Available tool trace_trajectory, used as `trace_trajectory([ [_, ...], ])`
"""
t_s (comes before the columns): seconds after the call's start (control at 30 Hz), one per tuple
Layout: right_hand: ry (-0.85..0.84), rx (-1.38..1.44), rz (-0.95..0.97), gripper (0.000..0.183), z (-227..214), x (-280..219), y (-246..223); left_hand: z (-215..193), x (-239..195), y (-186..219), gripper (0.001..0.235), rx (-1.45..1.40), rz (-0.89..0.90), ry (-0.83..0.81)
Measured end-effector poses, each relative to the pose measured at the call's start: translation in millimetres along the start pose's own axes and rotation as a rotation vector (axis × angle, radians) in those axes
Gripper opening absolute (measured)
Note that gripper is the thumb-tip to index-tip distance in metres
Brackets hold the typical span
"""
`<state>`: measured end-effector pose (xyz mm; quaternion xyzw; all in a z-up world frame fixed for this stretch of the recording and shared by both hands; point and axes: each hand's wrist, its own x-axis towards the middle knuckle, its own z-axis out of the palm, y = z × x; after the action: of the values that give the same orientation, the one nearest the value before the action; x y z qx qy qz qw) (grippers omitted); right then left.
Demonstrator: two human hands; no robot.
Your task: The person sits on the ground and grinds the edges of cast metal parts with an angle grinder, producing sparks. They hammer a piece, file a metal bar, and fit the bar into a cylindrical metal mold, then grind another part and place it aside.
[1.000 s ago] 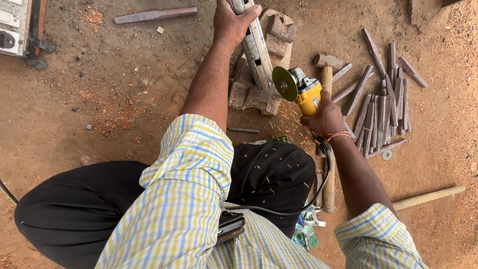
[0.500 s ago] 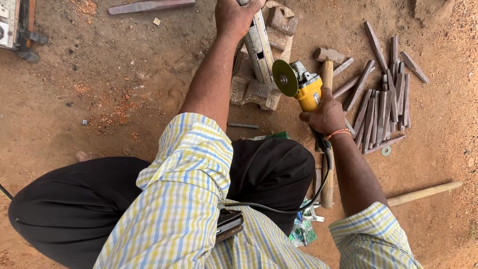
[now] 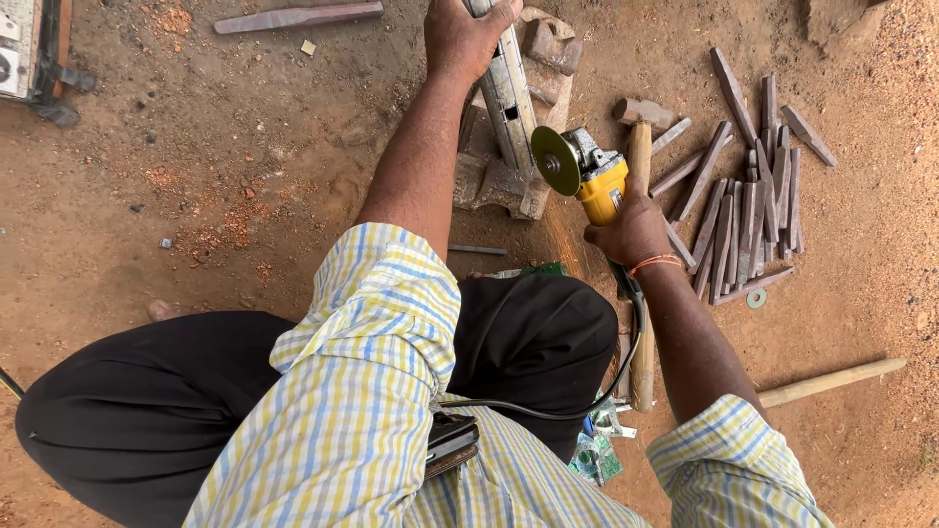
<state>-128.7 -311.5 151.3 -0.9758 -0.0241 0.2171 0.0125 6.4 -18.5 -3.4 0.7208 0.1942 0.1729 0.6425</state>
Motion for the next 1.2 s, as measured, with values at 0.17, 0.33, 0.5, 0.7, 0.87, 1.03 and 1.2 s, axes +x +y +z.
trace_trajectory([
  [0.17,-0.044,-0.036,0.051,0.102,-4,1,-6,-3,3,-10,0.072,-0.041,0.025,-0.019],
  [0.33,-0.060,-0.006,0.078,0.104,-6,0,-11,-7,1,-16,0.073,-0.034,0.027,0.004],
  [0.5,0.024,0.091,-0.057,0.087,-7,2,-11,-44,-7,5,0.084,-0.139,-0.179,0.026],
  [0.7,0.116,0.269,-0.074,0.085,-14,-22,-9,-148,-77,27,0.081,-0.360,-0.597,-0.011],
  [0.87,0.128,0.281,-0.020,0.084,-6,-23,14,-184,-159,22,0.078,-0.087,-0.652,-0.170],
  [1.03,0.122,0.234,0.017,0.082,-5,-17,22,-166,-186,-8,0.075,0.088,-0.509,-0.300],
  [1.2,0.019,0.221,0.110,0.083,-10,-10,16,-145,-192,-18,0.074,0.222,-0.306,-0.310],
])
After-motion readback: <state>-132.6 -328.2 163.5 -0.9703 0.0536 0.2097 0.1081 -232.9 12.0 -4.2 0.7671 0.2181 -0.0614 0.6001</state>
